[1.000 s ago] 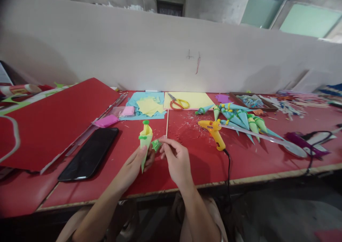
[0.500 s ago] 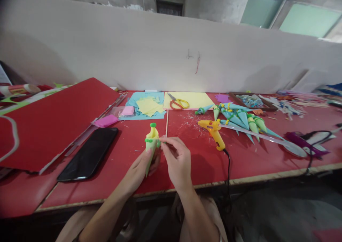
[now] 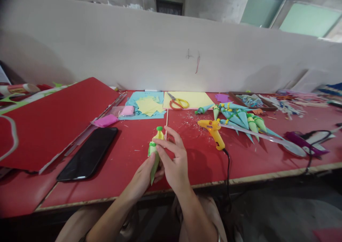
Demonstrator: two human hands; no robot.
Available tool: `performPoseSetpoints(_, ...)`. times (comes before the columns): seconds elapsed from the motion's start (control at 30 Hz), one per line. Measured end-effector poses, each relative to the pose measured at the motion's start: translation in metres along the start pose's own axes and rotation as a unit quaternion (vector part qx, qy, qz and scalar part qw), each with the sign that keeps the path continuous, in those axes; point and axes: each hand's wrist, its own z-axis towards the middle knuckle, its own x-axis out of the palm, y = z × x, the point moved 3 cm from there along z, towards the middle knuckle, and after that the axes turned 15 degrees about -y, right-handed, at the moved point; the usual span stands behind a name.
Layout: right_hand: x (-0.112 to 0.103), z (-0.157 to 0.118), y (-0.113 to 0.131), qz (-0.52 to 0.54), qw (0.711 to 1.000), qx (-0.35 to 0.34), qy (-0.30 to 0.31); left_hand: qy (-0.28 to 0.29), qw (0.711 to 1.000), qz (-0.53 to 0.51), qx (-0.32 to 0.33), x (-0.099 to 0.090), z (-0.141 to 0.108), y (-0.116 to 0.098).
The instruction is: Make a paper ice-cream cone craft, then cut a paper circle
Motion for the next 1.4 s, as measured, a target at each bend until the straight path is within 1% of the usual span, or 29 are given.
performPoseSetpoints(0.07,0.0,0.0,0.0,0.011,1.0,0.009,0.006,-0.001,1.0,0.001,0.004,0.001,-0.001,-0.001)
performPoseSetpoints(0.2,0.001,-0.001,-0.001,0.046,0.998,0.024,0.028,-0.022,1.0,0.015,0.012,-0.001,-0.002,-0.003)
performPoseSetpoints(0.3,0.001,-0.001,-0.001,0.065,0.997,0.031,0.038,-0.013,1.0,0.008,0.011,-0.001,-0.002,-0.001)
performPoseSetpoints(0.37,0.001,-0.001,-0.002,0.07,0.996,0.034,0.032,-0.009,1.0,-0.008,0.003,0.001,-0.002,0.0)
performPoseSetpoints(0.43,0.002,-0.001,-0.003,0.066,0.997,0.031,0.027,-0.022,0.999,-0.044,-0.015,0.002,-0.001,0.002)
performPoseSetpoints(0.5,0.003,-0.001,-0.004,0.053,0.998,0.027,0.016,-0.025,0.994,-0.089,-0.053,0.004,0.001,0.004)
performPoseSetpoints(0.57,0.004,0.0,-0.004,0.034,0.999,0.025,-0.004,-0.031,0.985,-0.136,-0.099,0.005,0.004,0.006)
performPoseSetpoints(0.63,0.003,0.001,-0.004,0.013,0.999,0.021,-0.026,-0.052,0.976,-0.173,-0.118,0.001,0.008,0.006)
performPoseSetpoints(0.7,0.003,0.001,-0.003,-0.009,0.999,0.016,-0.032,-0.073,0.973,-0.194,-0.106,-0.003,0.012,0.004)
performPoseSetpoints(0.83,0.002,0.0,-0.004,-0.031,0.999,0.013,-0.012,-0.067,0.976,-0.194,-0.073,-0.009,0.013,-0.001)
performPoseSetpoints(0.9,0.001,0.001,-0.006,-0.038,0.999,0.013,-0.008,-0.088,0.98,-0.174,-0.043,-0.013,0.013,-0.006)
performPoseSetpoints(0.93,0.0,0.001,-0.008,-0.05,0.999,0.01,-0.007,-0.108,0.983,-0.146,-0.018,-0.016,0.013,-0.009)
performPoseSetpoints(1.0,-0.001,0.003,-0.014,-0.101,0.995,-0.001,-0.004,-0.164,0.984,-0.047,0.052,-0.025,0.013,-0.016)
performPoseSetpoints(1.07,0.0,0.003,-0.024,-0.169,0.986,-0.009,0.008,-0.22,0.964,0.076,0.128,-0.034,0.013,-0.023)
performPoseSetpoints(1.13,0.002,0.003,-0.034,-0.219,0.975,-0.009,0.031,-0.254,0.936,0.166,0.18,-0.04,0.014,-0.026)
performPoseSetpoints(1.2,0.006,0.002,-0.041,-0.237,0.97,-0.003,0.058,-0.249,0.927,0.204,0.193,-0.043,0.016,-0.024)
performPoseSetpoints(1.3,0.008,0.003,-0.044,-0.231,0.97,0.021,0.076,-0.211,0.939,0.215,0.167,-0.043,0.019,-0.018)
performPoseSetpoints(1.4,0.007,0.006,-0.042,-0.22,0.971,0.055,0.072,-0.209,0.943,0.215,0.146,-0.044,0.02,-0.015)
